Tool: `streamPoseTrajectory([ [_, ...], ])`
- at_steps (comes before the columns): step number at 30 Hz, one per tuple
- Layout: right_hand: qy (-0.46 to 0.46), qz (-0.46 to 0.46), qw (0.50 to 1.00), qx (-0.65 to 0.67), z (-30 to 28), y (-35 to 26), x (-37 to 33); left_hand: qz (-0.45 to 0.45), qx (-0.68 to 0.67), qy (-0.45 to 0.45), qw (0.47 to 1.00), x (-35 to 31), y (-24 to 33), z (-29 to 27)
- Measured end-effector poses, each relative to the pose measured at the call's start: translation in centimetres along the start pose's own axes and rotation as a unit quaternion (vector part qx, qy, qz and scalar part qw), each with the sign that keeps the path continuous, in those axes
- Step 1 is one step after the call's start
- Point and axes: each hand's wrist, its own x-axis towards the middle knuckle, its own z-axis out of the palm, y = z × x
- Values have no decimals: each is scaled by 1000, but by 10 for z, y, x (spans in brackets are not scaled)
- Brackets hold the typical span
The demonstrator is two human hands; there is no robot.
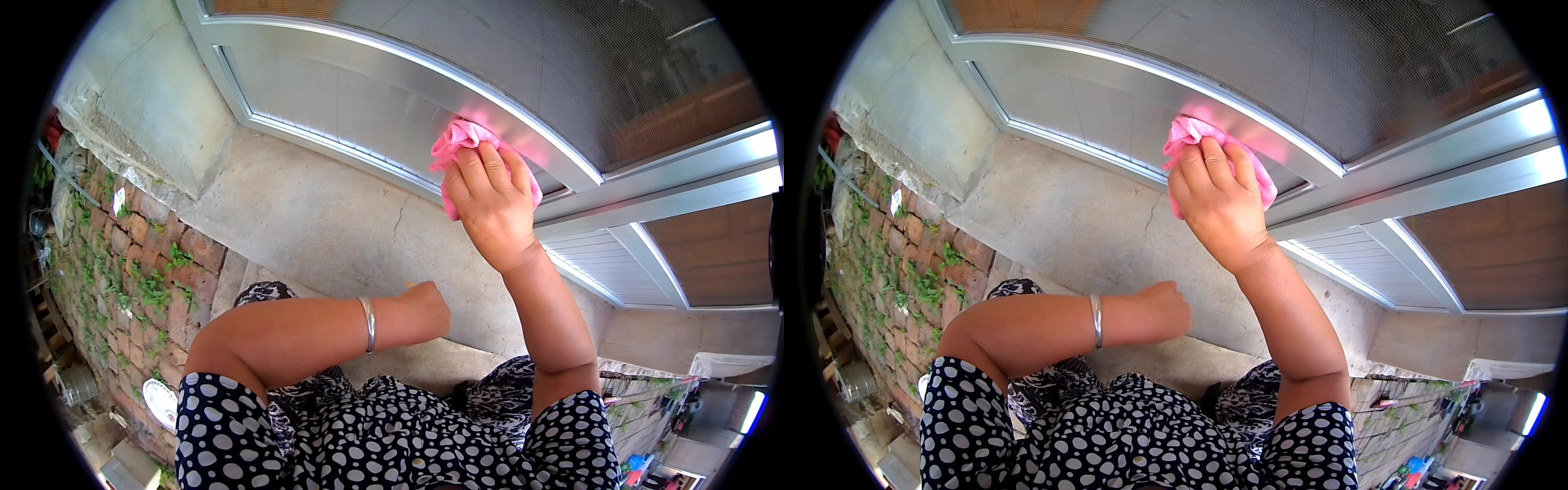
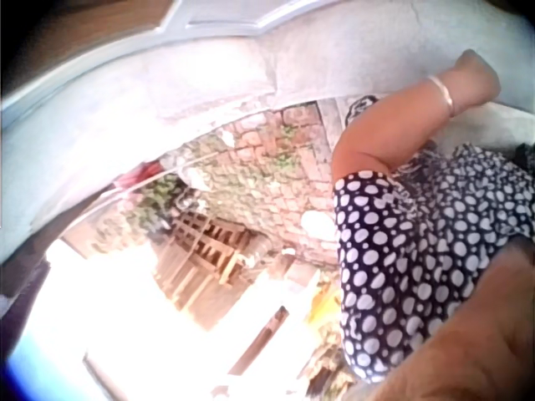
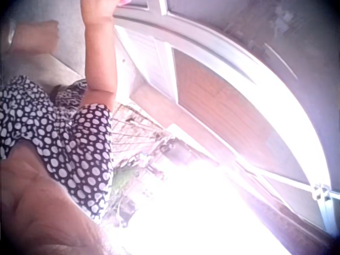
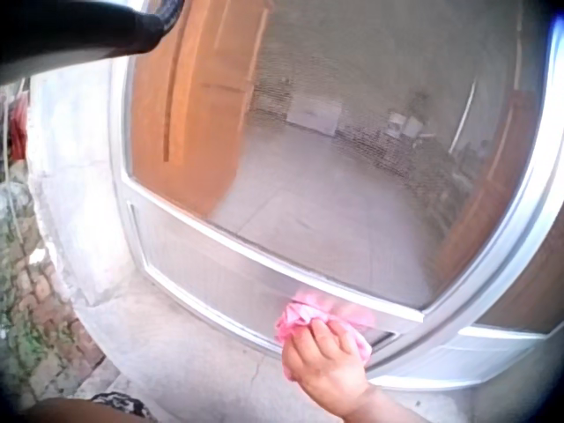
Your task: The person wipes the exterior surfaces of a window assembly using a pink cloth. They clean the yellow wooden frame, the glass panes, and the metal screen door frame and handle. The person moves around the window to reach different sections, including the lower sills and the screen door.
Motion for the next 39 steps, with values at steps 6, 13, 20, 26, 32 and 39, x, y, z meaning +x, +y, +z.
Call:
streamPoseTrajectory([
  [6,-43,-5,997,60,28,-19,-24,-9,12,3,1000,3,-10,0],
  [13,-98,-5,984,147,61,-44,-50,-17,37,-3,999,-2,-21,1],
  [20,-56,-14,988,142,28,-26,-33,-28,14,41,999,5,-27,15],
  [26,45,10,997,59,-33,4,-8,-20,12,21,1000,7,-22,9],
  [32,-7,11,999,52,-6,18,-33,-18,24,-19,999,13,-20,6],
  [39,-117,-16,983,138,44,-14,-71,0,45,-8,999,12,-25,11],
])
